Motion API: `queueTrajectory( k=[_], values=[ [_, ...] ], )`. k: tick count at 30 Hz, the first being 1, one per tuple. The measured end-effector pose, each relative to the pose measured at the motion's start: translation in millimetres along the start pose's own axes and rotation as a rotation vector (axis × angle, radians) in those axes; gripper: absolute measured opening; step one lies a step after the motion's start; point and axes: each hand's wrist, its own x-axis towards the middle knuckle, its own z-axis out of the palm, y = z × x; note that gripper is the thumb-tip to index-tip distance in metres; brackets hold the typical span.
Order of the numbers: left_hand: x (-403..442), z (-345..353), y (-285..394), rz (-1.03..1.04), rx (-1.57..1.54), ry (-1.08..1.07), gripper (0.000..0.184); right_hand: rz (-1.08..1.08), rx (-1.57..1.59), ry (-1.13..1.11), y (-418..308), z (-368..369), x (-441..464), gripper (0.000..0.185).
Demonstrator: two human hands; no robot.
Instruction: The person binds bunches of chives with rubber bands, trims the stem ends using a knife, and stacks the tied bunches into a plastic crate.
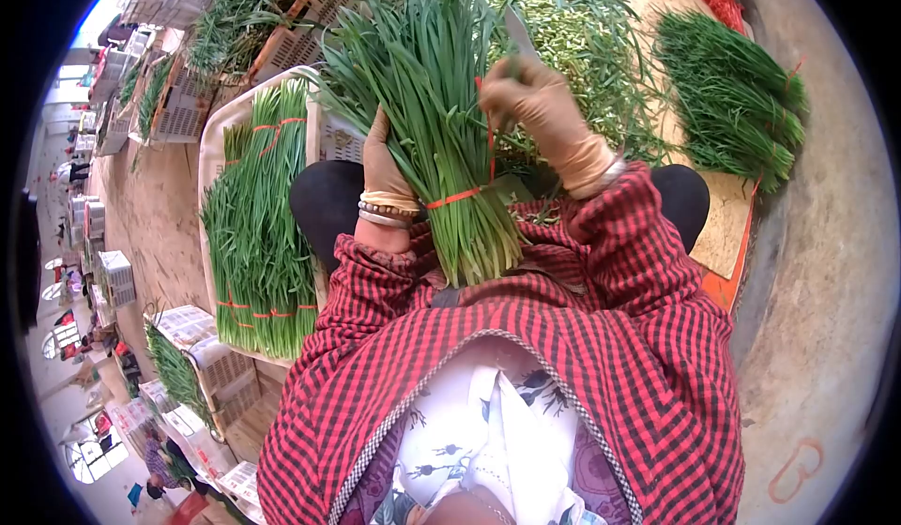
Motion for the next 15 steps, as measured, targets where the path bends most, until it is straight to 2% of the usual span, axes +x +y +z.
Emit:
queueTrajectory(
  k=[1, 3, 4, 5, 7, 9, 10, 11, 13, 15],
  values=[
    [-1.0, -0.3, 0.3, 0.003, -0.002, 0.002, 0.046, -0.101, 0.067, 0.014, 0.4, -15.1, 8.4, 0.012],
    [-4.5, 1.3, 0.5, 0.028, 0.037, 0.016, 0.046, -0.2, 0.076, 0.345, -25.1, -18.2, 12.0, 0.019],
    [-5.7, 3.6, 0.5, 0.028, 0.036, 0.016, 0.046, -0.199, 0.076, 0.346, -21.0, -29.0, 19.4, 0.019],
    [-6.5, 6.5, -0.2, 0.062, 0.066, 0.069, 0.046, -0.435, -0.347, 0.575, -19.7, -40.0, 29.3, 0.022],
    [-4.1, 9.3, -0.3, 0.096, 0.094, 0.112, 0.046, -0.673, -0.785, 0.792, -15.3, -48.0, 30.7, 0.026],
    [-3.0, 7.5, -1.2, 0.175, 0.187, 0.187, 0.047, -0.259, -0.331, 0.313, -21.9, -14.0, 6.6, 0.032],
    [-3.5, 8.4, -2.1, 0.174, 0.187, 0.189, 0.047, -0.267, -0.406, 0.138, -12.2, -0.7, 1.6, 0.033],
    [-3.5, 10.7, -3.3, 0.179, 0.167, 0.172, 0.046, -0.314, -0.477, 0.093, -1.2, 16.9, -3.9, 0.032],
    [-3.0, 11.5, -4.2, 0.183, 0.149, 0.155, 0.046, -0.19, -0.739, 0.018, 5.6, 34.3, -8.2, 0.027],
    [-3.6, 9.2, -3.1, 0.164, 0.137, 0.156, 0.046, -0.191, -0.711, 0.033, 23.8, 30.3, -2.2, 0.025]
  ],
)
